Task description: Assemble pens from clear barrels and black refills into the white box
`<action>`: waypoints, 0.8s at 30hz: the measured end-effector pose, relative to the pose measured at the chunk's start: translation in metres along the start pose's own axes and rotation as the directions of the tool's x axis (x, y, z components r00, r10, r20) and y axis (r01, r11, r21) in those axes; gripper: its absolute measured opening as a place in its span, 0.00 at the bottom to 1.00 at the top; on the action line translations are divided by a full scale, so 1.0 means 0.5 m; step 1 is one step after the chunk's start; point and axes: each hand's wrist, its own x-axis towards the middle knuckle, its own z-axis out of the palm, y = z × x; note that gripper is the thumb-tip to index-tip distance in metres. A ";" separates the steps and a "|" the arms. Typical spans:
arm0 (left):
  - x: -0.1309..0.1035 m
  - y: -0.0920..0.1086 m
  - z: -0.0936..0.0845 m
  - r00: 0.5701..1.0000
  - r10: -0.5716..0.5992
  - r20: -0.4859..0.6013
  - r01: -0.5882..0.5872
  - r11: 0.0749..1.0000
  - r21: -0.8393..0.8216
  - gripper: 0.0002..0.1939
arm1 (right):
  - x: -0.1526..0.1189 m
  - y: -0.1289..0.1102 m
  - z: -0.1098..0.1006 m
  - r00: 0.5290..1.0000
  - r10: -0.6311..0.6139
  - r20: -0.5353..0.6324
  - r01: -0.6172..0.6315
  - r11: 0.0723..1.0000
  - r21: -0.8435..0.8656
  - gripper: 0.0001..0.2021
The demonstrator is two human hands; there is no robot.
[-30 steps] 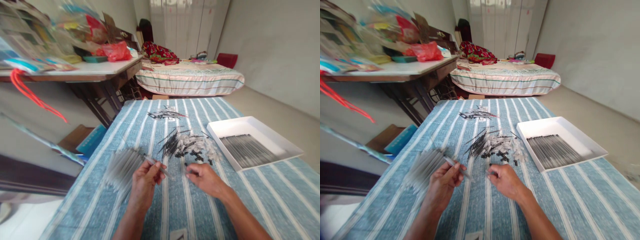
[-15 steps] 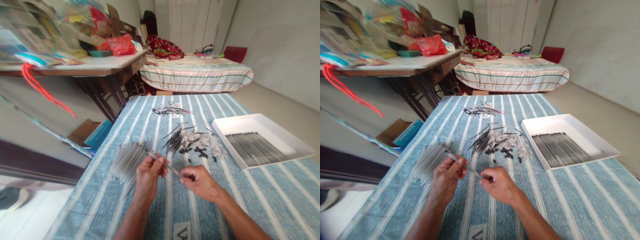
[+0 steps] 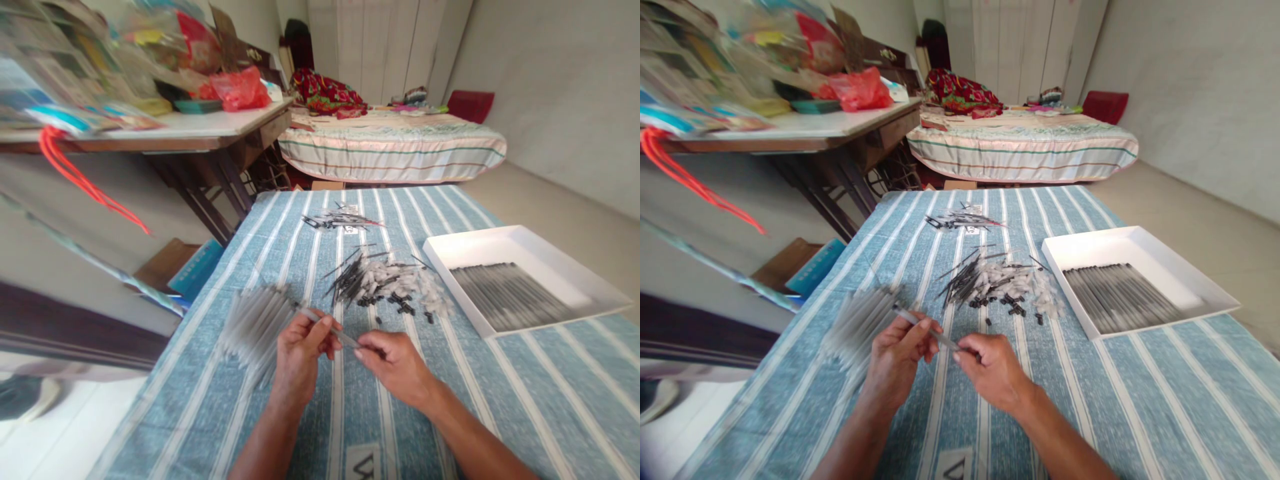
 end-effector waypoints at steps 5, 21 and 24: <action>-0.001 -0.006 0.007 1.000 -0.010 -0.004 0.010 1.000 0.005 0.06 | -0.004 0.008 0.009 0.997 -0.073 -0.016 0.072 0.995 -0.066 0.10; -0.001 -0.011 0.015 0.999 -0.045 0.007 0.044 0.999 0.017 0.07 | 0.000 0.009 0.008 0.991 -0.132 -0.010 0.127 0.968 -0.217 0.13; 0.004 -0.005 0.010 0.999 -0.038 -0.023 0.039 0.998 0.051 0.07 | 0.010 0.001 0.006 0.983 -0.182 0.029 0.181 0.923 -0.338 0.12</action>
